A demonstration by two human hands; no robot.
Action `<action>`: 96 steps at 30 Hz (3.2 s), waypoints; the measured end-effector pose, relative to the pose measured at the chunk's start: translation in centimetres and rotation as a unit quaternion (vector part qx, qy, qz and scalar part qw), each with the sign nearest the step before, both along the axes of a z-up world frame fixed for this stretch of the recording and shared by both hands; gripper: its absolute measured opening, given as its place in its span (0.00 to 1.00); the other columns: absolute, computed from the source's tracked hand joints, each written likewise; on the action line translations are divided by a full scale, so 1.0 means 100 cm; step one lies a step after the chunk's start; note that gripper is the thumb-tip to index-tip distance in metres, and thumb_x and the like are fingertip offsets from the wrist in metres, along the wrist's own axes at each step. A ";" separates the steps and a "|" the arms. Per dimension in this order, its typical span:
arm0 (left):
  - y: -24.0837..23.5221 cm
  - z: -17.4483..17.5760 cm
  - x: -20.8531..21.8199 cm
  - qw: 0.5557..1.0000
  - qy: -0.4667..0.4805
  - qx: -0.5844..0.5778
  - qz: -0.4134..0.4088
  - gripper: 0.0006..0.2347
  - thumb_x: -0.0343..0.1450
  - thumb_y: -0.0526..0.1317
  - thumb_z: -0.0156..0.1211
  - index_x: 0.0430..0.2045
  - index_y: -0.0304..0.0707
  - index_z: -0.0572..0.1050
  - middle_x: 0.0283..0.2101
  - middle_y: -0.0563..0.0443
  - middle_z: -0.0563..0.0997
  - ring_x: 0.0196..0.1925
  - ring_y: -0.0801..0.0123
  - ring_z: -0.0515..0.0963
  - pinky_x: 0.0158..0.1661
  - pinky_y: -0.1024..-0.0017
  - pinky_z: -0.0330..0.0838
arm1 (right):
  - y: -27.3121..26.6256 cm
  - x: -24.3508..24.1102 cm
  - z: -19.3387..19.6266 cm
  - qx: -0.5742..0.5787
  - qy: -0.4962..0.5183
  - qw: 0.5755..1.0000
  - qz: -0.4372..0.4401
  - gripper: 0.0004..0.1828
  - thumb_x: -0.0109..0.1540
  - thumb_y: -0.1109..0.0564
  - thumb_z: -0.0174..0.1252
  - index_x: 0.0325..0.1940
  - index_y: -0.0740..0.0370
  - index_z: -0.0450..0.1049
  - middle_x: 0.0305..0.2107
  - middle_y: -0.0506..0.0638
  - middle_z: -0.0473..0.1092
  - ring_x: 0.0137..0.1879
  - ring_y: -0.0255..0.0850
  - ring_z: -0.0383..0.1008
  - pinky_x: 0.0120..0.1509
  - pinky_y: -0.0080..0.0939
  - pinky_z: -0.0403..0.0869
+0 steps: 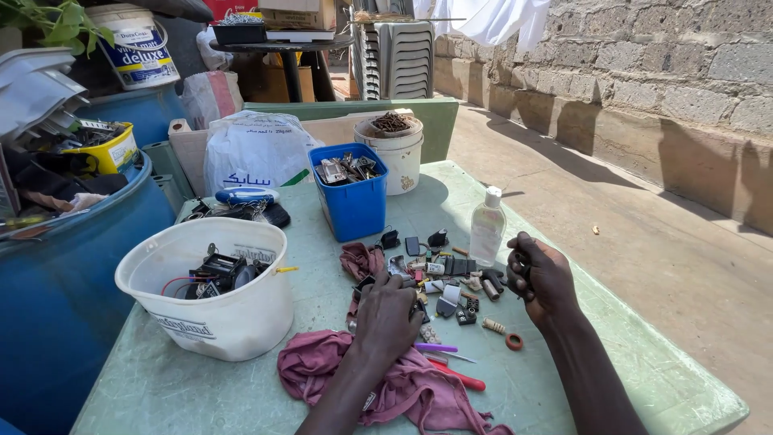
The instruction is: The person cleans small electronic components and keys using a toothbrush and a cloth. They pick up items from a table, scrub them, and wipe them down before placing them into a white bucket.
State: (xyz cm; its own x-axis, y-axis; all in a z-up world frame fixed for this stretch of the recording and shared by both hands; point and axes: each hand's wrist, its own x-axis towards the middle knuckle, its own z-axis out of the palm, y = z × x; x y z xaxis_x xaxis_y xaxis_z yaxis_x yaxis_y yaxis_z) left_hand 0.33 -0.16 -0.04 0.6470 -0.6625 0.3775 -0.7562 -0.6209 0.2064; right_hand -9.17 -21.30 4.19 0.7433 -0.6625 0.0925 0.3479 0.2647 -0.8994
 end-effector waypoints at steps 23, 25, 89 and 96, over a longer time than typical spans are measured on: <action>0.001 0.034 -0.049 0.879 0.233 -0.399 -0.121 0.11 0.65 0.31 0.64 0.40 0.41 0.75 0.31 0.51 0.84 0.32 0.72 0.84 0.34 0.75 0.82 | 0.070 0.011 -0.010 -0.324 0.029 0.931 0.167 0.16 0.62 0.45 0.57 0.31 0.60 0.71 0.14 0.45 0.63 0.20 0.31 0.58 0.25 0.31 0.58; 0.001 0.032 -0.048 0.876 0.233 -0.410 -0.099 0.13 0.63 0.28 0.65 0.39 0.40 0.73 0.32 0.51 0.83 0.32 0.73 0.83 0.34 0.77 0.82 | 0.071 0.013 -0.012 -0.332 0.005 0.929 0.162 0.14 0.63 0.50 0.59 0.28 0.58 0.67 0.15 0.45 0.62 0.21 0.30 0.60 0.25 0.31 0.59; -0.055 0.013 0.115 0.941 0.155 -0.258 -0.156 0.22 0.66 0.21 0.43 0.57 0.25 0.65 0.41 0.34 0.73 0.39 0.37 0.78 0.37 0.46 0.77 | 0.006 0.130 -0.001 -0.684 0.293 0.660 0.099 0.21 0.58 0.58 0.58 0.55 0.49 0.78 0.26 0.62 0.76 0.37 0.64 0.76 0.42 0.57 0.75; -0.054 -0.013 0.137 0.920 0.202 -0.283 -0.183 0.16 0.69 0.25 0.47 0.51 0.32 0.70 0.40 0.38 0.73 0.40 0.39 0.78 0.38 0.50 0.78 | -0.012 0.130 -0.006 -0.581 0.197 0.775 0.151 0.10 0.62 0.58 0.53 0.44 0.57 0.79 0.13 0.64 0.69 0.19 0.57 0.72 0.21 0.41 0.66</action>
